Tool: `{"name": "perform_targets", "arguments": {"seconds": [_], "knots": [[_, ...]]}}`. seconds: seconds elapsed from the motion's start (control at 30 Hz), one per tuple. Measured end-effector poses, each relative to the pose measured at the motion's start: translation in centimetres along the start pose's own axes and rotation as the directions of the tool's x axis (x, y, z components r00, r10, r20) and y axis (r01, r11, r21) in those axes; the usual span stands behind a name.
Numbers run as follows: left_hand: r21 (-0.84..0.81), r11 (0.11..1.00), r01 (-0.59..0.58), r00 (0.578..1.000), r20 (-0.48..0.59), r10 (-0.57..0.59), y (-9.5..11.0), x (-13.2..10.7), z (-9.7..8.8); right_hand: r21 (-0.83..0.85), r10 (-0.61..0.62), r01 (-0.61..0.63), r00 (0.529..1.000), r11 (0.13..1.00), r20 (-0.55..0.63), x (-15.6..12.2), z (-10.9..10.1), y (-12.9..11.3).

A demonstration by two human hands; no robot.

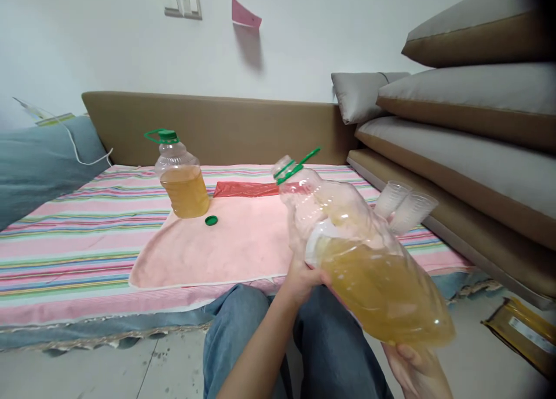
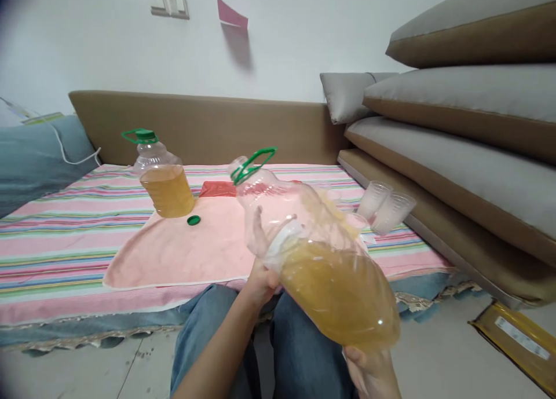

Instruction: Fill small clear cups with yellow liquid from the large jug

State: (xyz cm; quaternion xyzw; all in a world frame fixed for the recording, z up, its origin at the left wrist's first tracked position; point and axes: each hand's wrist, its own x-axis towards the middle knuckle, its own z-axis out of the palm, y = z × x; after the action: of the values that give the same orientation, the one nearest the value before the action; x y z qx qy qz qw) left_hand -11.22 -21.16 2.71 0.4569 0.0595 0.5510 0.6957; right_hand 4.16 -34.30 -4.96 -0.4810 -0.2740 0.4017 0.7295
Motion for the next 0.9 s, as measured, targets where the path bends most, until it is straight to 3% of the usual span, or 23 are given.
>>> {"name": "perform_targets", "arguments": {"seconds": [0.13,0.2,0.27,0.4,0.6,0.73,0.9], "knots": [[0.092,0.987,-0.132,0.979,-0.146,0.144,3.7,-0.6,-0.4,0.146,-0.066,0.033,0.971,0.989,0.231,0.8,3.7,0.7],[0.2,0.959,-0.199,0.945,-0.218,0.242,6.4,-0.9,-1.0,0.182,-0.042,-0.028,0.929,0.983,0.367,1.1,6.4,0.7],[0.342,0.906,-0.248,0.906,-0.248,0.342,9.2,-1.2,-2.1,0.216,0.001,-0.124,0.869,0.969,0.495,1.1,9.7,0.5],[0.631,0.729,-0.265,0.85,-0.204,0.485,14.4,-1.5,-5.3,0.236,0.021,-0.27,0.698,0.933,0.716,1.0,16.4,0.9],[0.824,0.526,-0.211,0.804,-0.16,0.573,20.0,-1.1,-11.3,0.157,0.017,-0.287,0.522,0.945,0.853,3.2,23.4,5.2],[0.901,0.399,-0.172,0.826,-0.089,0.557,22.4,-1.1,-15.5,0.007,0.076,-0.209,0.387,0.978,0.919,5.6,27.3,8.8],[0.926,0.347,-0.151,0.853,-0.055,0.518,24.0,-1.1,-20.3,-0.085,0.074,0.013,0.357,0.996,0.931,8.0,31.4,12.0]]}}
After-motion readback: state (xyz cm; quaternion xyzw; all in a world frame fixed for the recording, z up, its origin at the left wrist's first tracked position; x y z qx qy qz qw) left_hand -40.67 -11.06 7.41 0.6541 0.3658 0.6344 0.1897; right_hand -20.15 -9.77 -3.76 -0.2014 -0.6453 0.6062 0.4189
